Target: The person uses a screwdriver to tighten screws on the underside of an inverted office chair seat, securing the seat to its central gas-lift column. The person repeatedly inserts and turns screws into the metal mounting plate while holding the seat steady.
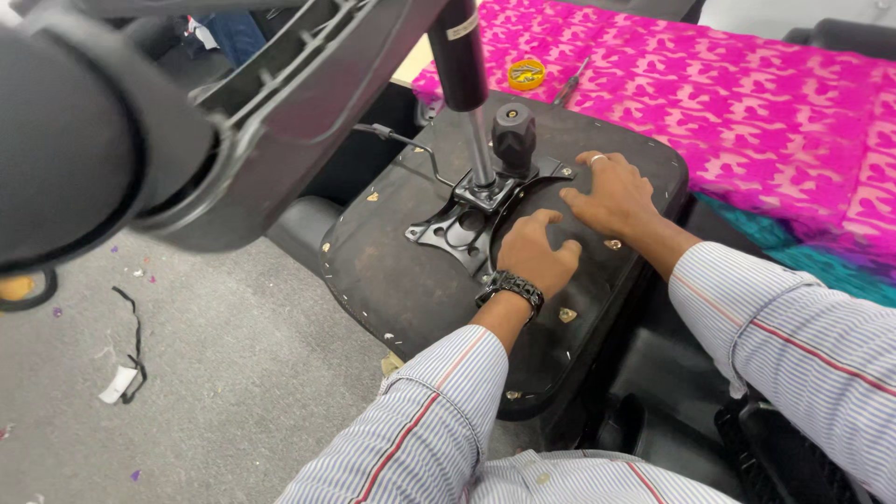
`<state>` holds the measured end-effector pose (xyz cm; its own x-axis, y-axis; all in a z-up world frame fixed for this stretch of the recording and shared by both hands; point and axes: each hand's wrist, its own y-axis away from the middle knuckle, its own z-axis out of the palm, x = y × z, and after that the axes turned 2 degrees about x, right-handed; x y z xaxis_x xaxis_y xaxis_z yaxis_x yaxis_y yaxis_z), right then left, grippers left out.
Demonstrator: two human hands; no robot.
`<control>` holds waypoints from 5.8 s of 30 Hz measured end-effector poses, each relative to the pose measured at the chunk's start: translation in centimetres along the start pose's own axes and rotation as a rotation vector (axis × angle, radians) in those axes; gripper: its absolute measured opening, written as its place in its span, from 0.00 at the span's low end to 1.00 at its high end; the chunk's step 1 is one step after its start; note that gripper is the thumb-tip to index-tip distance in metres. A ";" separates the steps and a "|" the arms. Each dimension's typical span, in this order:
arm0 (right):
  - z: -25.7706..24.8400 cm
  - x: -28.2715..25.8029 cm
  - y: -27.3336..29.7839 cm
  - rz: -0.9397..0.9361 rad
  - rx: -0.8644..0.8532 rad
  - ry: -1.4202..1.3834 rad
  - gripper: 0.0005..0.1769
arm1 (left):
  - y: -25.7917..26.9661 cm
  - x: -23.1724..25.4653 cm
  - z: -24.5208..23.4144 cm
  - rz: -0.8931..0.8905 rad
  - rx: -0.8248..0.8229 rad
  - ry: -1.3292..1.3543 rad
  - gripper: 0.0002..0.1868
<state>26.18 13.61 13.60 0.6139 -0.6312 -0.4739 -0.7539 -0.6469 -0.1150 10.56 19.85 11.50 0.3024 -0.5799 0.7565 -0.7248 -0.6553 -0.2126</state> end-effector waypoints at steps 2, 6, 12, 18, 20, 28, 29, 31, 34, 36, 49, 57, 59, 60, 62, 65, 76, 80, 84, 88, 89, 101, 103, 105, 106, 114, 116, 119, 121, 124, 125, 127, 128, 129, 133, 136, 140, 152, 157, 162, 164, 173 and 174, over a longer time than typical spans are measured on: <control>-0.3 1.5 -0.1 -0.016 0.070 -0.058 0.37 | -1.3 0.2 1.3 0.017 0.001 -0.055 0.24; -1.9 5.1 2.3 0.002 0.185 -0.170 0.34 | -6.9 -0.1 4.2 0.095 0.005 -0.153 0.20; -5.7 7.7 7.8 -0.013 0.215 -0.180 0.30 | -19.0 0.3 9.0 0.110 -0.058 -0.356 0.21; -10.6 8.5 8.6 0.189 -0.017 -0.220 0.30 | -28.0 2.5 11.2 -0.150 -0.332 -0.647 0.35; -11.6 9.2 8.0 0.196 -0.040 -0.223 0.29 | -29.5 2.3 11.5 -0.206 -0.375 -0.634 0.37; -11.1 10.3 6.8 0.169 -0.015 -0.211 0.28 | -31.7 -0.9 13.7 -0.294 -0.477 -0.741 0.38; -10.9 10.1 6.9 0.174 -0.026 -0.214 0.28 | -32.2 -1.5 13.9 -0.278 -0.484 -0.735 0.39; -10.6 9.7 7.3 0.191 -0.046 -0.217 0.28 | -33.5 -2.6 14.8 -0.208 -0.509 -0.757 0.41; -10.3 8.8 8.2 0.297 -0.055 -0.222 0.28 | -35.0 -4.3 15.6 -0.080 -0.536 -0.822 0.45; -10.5 8.4 8.7 0.288 -0.047 -0.217 0.27 | -35.3 -5.0 15.9 -0.046 -0.531 -0.837 0.45; -10.9 8.5 7.9 0.334 0.017 -0.222 0.24 | -30.9 -3.4 13.8 0.171 -0.103 -0.550 0.15; -11.1 8.5 8.2 0.288 0.085 -0.216 0.22 | -31.6 -1.4 14.3 0.495 0.277 -0.405 0.06; -11.2 8.4 8.4 0.280 0.100 -0.218 0.22 | -30.7 -0.5 13.9 0.485 0.346 -0.330 0.07; -11.3 8.3 8.4 0.292 0.097 -0.215 0.22 | -30.2 0.1 13.6 0.480 0.382 -0.293 0.09; -11.3 8.2 8.5 0.300 0.098 -0.216 0.22 | -28.8 1.3 13.0 0.486 0.448 -0.258 0.10; -11.0 8.2 8.6 0.291 0.109 -0.221 0.22 | -25.8 3.5 11.3 0.445 0.488 -0.178 0.10; -7.1 7.5 5.8 0.697 -0.154 -1.470 0.26 | -3.6 10.6 4.6 0.483 0.486 0.222 0.07; -6.4 6.9 6.0 0.532 -0.374 -1.780 0.24 | 4.3 11.2 1.9 0.652 0.362 0.248 0.08; -6.0 4.3 7.3 0.517 -0.226 -1.472 0.38 | 9.4 11.3 -0.3 0.677 0.246 0.255 0.13; -6.5 0.2 10.0 0.470 -0.099 -1.440 0.45 | 11.6 10.7 -2.8 -0.012 0.021 0.585 0.36; -6.7 -0.7 10.8 0.490 -0.099 -1.430 0.46 | 11.3 10.6 -3.2 -0.250 -0.026 0.698 0.35; -2.7 -6.0 16.0 0.438 -0.201 -1.263 0.44 | 12.8 3.8 -11.8 -0.586 -0.045 0.802 0.21; -1.8 -6.5 16.5 0.425 -0.111 -1.166 0.51 | 12.8 2.4 -13.7 -0.548 0.030 0.765 0.20; -0.7 -7.4 17.9 0.066 0.014 -0.728 0.41 | 12.7 1.1 -15.2 -0.499 0.089 0.723 0.20; -0.3 -8.0 18.6 -0.110 0.072 -0.502 0.38 | 12.8 0.7 -15.7 -0.501 0.098 0.747 0.19; 1.3 -16.1 21.3 -0.138 -0.072 -0.399 0.17 | 12.5 -1.2 -21.1 -0.496 0.107 0.741 0.19; 1.7 -17.5 21.3 -0.135 -0.063 -0.412 0.17 | 12.3 -2.3 -22.3 -0.403 0.063 0.708 0.19; 2.5 -19.1 21.4 -0.077 -0.071 -0.430 0.17 | 12.0 -4.1 -23.3 -0.335 0.031 0.667 0.21; 3.5 -20.1 21.9 -0.029 -0.077 -0.478 0.17 | 12.0 -5.6 -23.8 -0.339 0.018 0.678 0.21; 4.3 -22.2 22.3 0.005 -0.069 -0.489 0.15 | 12.0 -7.1 -24.8 -0.389 -0.002 0.731 0.21; 4.5 -23.1 22.3 0.018 -0.104 -0.469 0.16 | 12.1 -7.6 -25.3 -0.409 -0.006 0.735 0.20; 4.7 -24.8 22.1 0.044 -0.172 -0.428 0.17 | 11.8 -8.2 -26.3 -0.416 -0.006 0.754 0.20; 4.8 -25.6 21.9 0.029 -0.189 -0.462 0.20 | 11.6 -8.5 -26.8 -0.405 0.001 0.767 0.19; 4.9 -26.3 21.8 0.015 -0.207 -0.497 0.24 | 11.4 -8.9 -27.3 -0.393 0.008 0.780 0.19; 6.2 -28.7 21.1 -0.034 -0.231 -0.525 0.22 | 10.5 -10.3 -28.8 -0.397 0.019 0.791 0.19; 7.4 -29.3 20.8 -0.036 -0.200 -0.522 0.25 | 10.2 -11.4 -29.4 -0.393 0.022 0.768 0.19; 7.6 -30.1 20.6 0.008 -0.161 -0.496 0.20 | 9.4 -11.5 -29.6 -0.345 -0.009 0.770 0.19; 7.7 -28.8 20.5 0.108 -0.084 -0.566 0.22 | 7.4 -10.3 -27.3 -0.293 -0.099 0.748 0.17; 6.4 -27.7 21.2 0.135 -0.046 -0.578 0.22 | 6.9 -8.9 -26.0 -0.237 -0.131 0.734 0.18; 6.1 -27.3 20.8 0.209 0.041 -0.503 0.20 | 6.6 -8.7 -25.4 0.000 -0.074 0.419 0.21; 6.3 -26.9 20.9 0.205 0.078 -0.524 0.20 | 6.5 -8.7 -25.0 -0.004 -0.096 0.426 0.22; 5.7 -24.9 20.6 0.311 0.198 -0.649 0.19 | 6.9 -9.3 -21.1 0.093 -0.165 0.443 0.32; 5.7 -24.6 20.1 0.282 0.244 -0.684 0.16 | 7.0 -9.8 -20.6 0.068 -0.178 0.446 0.37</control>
<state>-5.36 18.56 17.96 0.1701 -0.3029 -0.9377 -0.9390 -0.3384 -0.0610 -10.24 30.97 15.36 -0.0160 -0.3290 0.9442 -0.8402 -0.5075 -0.1910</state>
